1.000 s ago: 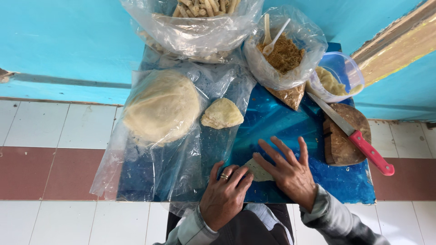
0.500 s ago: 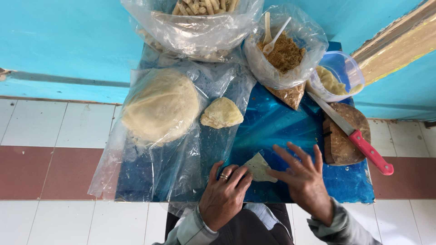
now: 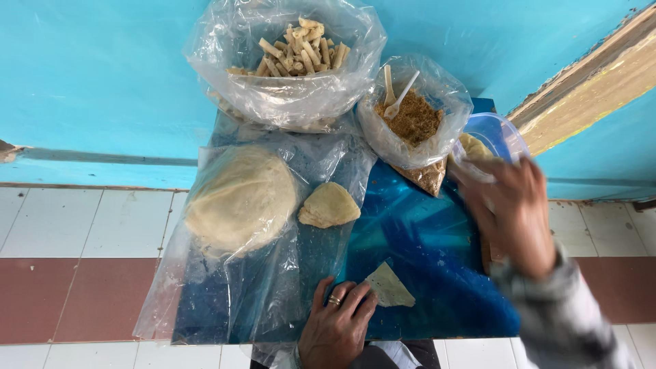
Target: The person takes small square dough wrappers, spoons a brown filling from a plastic bag onto each wrapper, and folds the wrappers by hand into triangular sealed pastries, setting the finished pastries on the plastic-covered table. A large dough ball and a knife on a wooden board sit nearby.
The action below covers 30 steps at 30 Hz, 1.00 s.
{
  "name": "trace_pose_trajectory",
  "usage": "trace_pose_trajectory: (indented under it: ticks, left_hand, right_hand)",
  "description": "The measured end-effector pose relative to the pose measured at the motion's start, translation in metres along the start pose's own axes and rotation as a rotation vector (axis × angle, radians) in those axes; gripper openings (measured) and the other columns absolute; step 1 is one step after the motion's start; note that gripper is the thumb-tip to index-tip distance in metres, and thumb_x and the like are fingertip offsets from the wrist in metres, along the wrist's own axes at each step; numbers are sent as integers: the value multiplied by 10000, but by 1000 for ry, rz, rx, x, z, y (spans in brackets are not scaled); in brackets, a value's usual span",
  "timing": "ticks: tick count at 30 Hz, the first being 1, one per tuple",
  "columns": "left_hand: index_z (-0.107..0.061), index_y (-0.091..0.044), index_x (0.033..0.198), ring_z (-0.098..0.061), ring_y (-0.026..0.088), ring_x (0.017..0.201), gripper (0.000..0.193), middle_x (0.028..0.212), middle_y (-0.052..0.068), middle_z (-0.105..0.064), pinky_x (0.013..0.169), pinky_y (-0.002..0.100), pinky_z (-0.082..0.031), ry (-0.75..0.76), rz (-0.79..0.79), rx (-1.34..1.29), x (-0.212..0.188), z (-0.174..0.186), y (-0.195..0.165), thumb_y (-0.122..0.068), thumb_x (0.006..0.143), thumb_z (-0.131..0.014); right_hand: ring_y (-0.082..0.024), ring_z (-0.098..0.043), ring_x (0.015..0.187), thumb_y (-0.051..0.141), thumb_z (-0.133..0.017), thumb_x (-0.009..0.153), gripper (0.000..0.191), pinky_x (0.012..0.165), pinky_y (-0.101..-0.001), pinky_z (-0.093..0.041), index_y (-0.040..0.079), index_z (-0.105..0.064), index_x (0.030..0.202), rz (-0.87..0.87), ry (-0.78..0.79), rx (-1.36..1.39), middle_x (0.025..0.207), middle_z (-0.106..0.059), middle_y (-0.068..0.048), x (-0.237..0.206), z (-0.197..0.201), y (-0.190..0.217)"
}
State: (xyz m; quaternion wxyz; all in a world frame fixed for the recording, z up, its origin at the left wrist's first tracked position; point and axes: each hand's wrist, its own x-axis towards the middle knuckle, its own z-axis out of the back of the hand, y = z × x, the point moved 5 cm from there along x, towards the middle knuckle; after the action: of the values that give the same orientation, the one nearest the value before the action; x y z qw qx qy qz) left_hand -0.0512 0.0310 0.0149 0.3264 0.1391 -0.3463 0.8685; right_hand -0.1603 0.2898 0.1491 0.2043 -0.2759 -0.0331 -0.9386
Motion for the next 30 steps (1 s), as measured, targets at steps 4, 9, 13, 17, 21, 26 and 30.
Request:
trace_pose_trajectory:
  ticks: [4, 9, 13, 17, 21, 26, 30]
  left_hand:
    - [-706, -77, 1164, -589, 266, 1184, 295, 1258, 71, -638, 1066, 609, -373, -8, 30, 12, -5, -10, 4, -123, 877, -656]
    - [-715, -80, 1165, -591, 254, 1226, 260, 1271, 75, -640, 1072, 634, -369, 3, 50, 1, -8, -15, 7, -117, 922, -632]
    - [-702, -56, 1169, -585, 268, 1204, 256, 1271, 93, -635, 1056, 628, -377, -31, 8, 7, -8, -12, 7, -125, 938, -617]
    - [-699, -54, 1178, -591, 268, 1186, 264, 1258, 89, -632, 1049, 623, -393, -15, 9, 25, -7, -11, 6, -116, 938, -608]
    - [-695, -48, 1181, -589, 280, 1166, 271, 1252, 95, -627, 1042, 622, -398, -1, 30, -13, -5, -9, 4, -120, 925, -647]
    - [-698, -62, 1160, -589, 278, 1167, 255, 1252, 89, -625, 1032, 630, -388, 10, 39, -10, -2, -6, 2, -104, 910, -676]
    - [-700, -66, 1155, -587, 280, 1169, 255, 1245, 82, -622, 1039, 621, -393, 26, 31, -2, -2, -3, 0, -97, 903, -673]
  right_hand:
    - [-237, -637, 1098, 194, -720, 973, 203, 957, -438, -473, 195, -782, 1166, 73, 40, 15, 1190, -729, 7, 119, -75, -38]
    - [-202, -638, 1103, 182, -717, 795, 221, 902, -363, -452, 245, -770, 1000, 309, 49, -497, 1095, -711, -10, 168, -139, -37]
    - [-221, -657, 955, 140, -678, 837, 372, 866, -404, -432, 216, -750, 1194, 259, 167, -440, 916, -712, -32, 152, -148, -48]
    - [-265, -703, 906, 221, -667, 877, 156, 879, -454, -453, 192, -761, 998, -62, 557, -173, 868, -751, -62, 135, -174, -69]
    - [-324, -714, 897, 204, -584, 1016, 194, 855, -505, -500, 169, -772, 1045, -149, 498, 131, 953, -770, -82, 131, -169, -85]
    - [-332, -706, 725, 181, -647, 1014, 152, 687, -470, -539, 117, -782, 1034, -247, 274, 166, 831, -741, -128, 114, -136, -104]
    - [-297, -690, 660, 174, -690, 1010, 125, 617, -412, -520, 93, -781, 1036, -224, 115, 186, 780, -723, -123, 99, -118, -104]
